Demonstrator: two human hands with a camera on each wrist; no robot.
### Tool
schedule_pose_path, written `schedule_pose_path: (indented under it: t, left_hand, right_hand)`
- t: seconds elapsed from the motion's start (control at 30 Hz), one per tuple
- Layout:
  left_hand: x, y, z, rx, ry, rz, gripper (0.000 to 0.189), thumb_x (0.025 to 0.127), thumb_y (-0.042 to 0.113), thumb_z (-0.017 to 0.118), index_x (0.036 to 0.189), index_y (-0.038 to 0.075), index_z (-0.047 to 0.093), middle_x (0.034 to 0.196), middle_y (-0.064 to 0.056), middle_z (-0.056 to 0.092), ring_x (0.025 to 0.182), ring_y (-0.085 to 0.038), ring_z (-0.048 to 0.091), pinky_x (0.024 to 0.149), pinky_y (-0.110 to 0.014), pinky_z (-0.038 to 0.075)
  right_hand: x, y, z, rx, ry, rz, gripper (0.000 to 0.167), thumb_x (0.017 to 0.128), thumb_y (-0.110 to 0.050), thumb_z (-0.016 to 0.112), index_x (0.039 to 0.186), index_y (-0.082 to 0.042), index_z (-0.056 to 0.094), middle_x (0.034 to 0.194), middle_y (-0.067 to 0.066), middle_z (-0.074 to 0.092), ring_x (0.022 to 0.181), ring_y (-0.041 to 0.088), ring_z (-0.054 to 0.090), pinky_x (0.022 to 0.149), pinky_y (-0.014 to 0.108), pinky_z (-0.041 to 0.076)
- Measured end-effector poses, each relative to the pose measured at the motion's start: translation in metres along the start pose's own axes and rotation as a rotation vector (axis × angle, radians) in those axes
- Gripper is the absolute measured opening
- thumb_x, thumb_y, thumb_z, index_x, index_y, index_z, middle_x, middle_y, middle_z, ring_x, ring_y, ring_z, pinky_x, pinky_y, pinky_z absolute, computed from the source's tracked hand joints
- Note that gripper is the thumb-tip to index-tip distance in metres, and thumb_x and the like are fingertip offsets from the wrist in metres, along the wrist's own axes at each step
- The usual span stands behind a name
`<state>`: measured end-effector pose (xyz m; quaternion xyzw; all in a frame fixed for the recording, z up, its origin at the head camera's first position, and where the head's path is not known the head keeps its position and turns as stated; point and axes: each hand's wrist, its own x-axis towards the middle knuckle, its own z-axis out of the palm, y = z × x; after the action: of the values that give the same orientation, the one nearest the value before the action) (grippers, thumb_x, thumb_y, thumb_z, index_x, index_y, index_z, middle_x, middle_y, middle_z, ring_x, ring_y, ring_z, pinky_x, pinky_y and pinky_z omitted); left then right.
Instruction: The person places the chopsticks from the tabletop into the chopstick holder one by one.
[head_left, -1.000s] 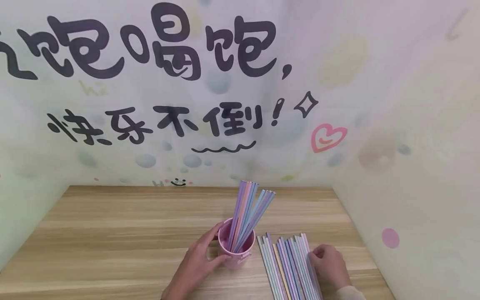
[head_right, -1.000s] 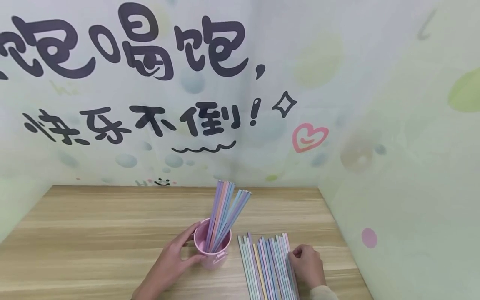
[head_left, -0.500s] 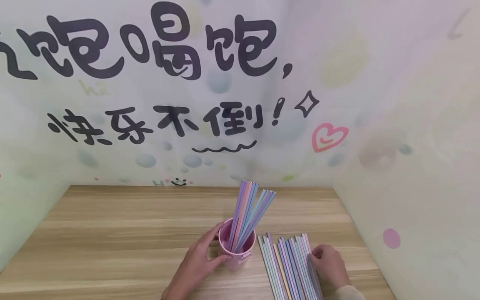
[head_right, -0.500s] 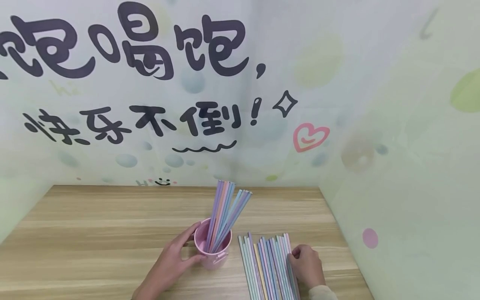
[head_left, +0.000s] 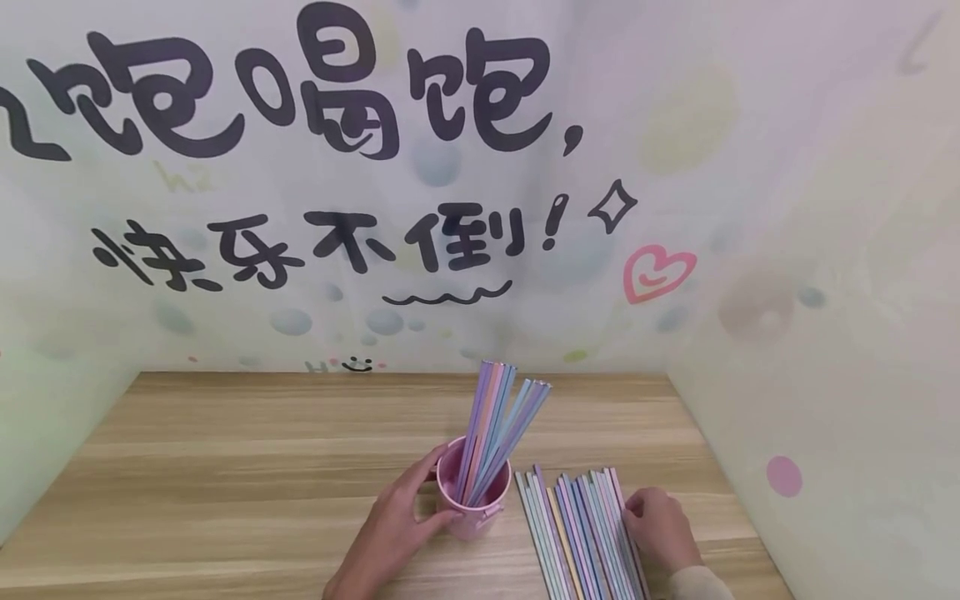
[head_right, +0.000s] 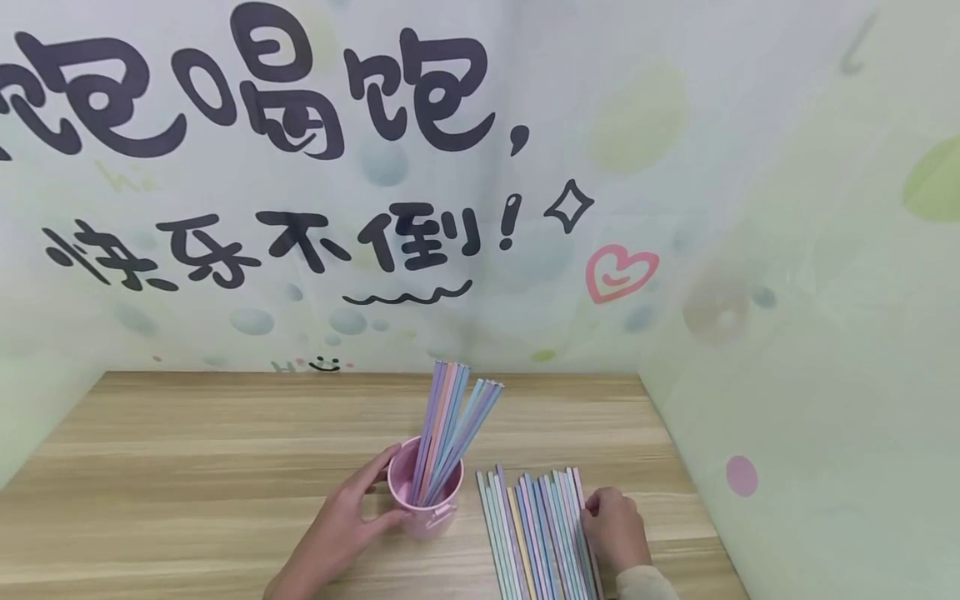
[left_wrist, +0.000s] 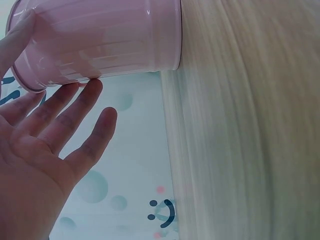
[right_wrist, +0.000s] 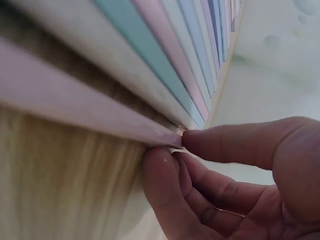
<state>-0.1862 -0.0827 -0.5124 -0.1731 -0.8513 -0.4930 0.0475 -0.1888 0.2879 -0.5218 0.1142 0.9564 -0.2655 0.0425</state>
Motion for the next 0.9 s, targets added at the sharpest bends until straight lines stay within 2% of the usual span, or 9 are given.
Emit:
schedule_pose_path:
  t: [0.27, 0.47, 0.6, 0.7, 0.9]
  left_hand:
    - [0.0, -0.001, 0.001, -0.01, 0.013, 0.015, 0.088, 0.077, 0.023, 0.086, 0.15, 0.04, 0.039, 0.135, 0.009, 0.06, 0.117, -0.011, 0.06, 0.101, -0.045, 0.05]
    - [-0.001, 0.0, 0.001, -0.015, 0.005, -0.003, 0.088, 0.078, 0.023, 0.085, 0.15, 0.042, 0.038, 0.135, 0.008, 0.06, 0.117, -0.01, 0.059, 0.101, -0.046, 0.05]
    - [-0.001, 0.001, 0.0, -0.016, 0.004, -0.007, 0.088, 0.078, 0.024, 0.085, 0.15, 0.042, 0.038, 0.135, 0.008, 0.06, 0.117, -0.011, 0.059, 0.101, -0.046, 0.049]
    - [0.0, 0.001, -0.001, -0.017, -0.001, -0.013, 0.088, 0.078, 0.026, 0.085, 0.15, 0.043, 0.037, 0.137, 0.008, 0.059, 0.118, -0.011, 0.059, 0.103, -0.046, 0.048]
    - [0.0, 0.0, -0.001, -0.016, -0.013, -0.008, 0.089, 0.078, 0.026, 0.084, 0.151, 0.041, 0.036, 0.137, 0.005, 0.059, 0.119, -0.012, 0.059, 0.104, -0.045, 0.048]
  right_hand:
    - [-0.002, -0.001, -0.003, 0.002, -0.009, 0.013, 0.011, 0.086, -0.006, 0.066, 0.085, 0.005, 0.067, 0.074, 0.008, 0.064, 0.066, 0.02, 0.06, 0.057, 0.036, 0.054]
    - [0.0, -0.005, -0.019, 0.05, 0.011, -0.02, 0.013, 0.085, -0.007, 0.066, 0.09, 0.006, 0.066, 0.077, 0.008, 0.065, 0.065, 0.02, 0.06, 0.056, 0.035, 0.055]
    - [-0.001, -0.017, -0.038, 0.082, 0.094, -0.064, 0.019, 0.089, -0.006, 0.065, 0.098, 0.01, 0.065, 0.083, 0.011, 0.069, 0.068, 0.019, 0.064, 0.06, 0.034, 0.057]
    - [-0.003, -0.03, -0.052, 0.151, 0.166, -0.107, 0.019, 0.091, -0.005, 0.064, 0.101, 0.01, 0.064, 0.086, 0.013, 0.069, 0.07, 0.018, 0.064, 0.061, 0.029, 0.057]
    - [-0.011, -0.063, -0.067, 0.413, 0.31, -0.193, 0.015, 0.093, -0.004, 0.064, 0.102, 0.009, 0.065, 0.088, 0.017, 0.068, 0.069, 0.011, 0.066, 0.062, 0.023, 0.059]
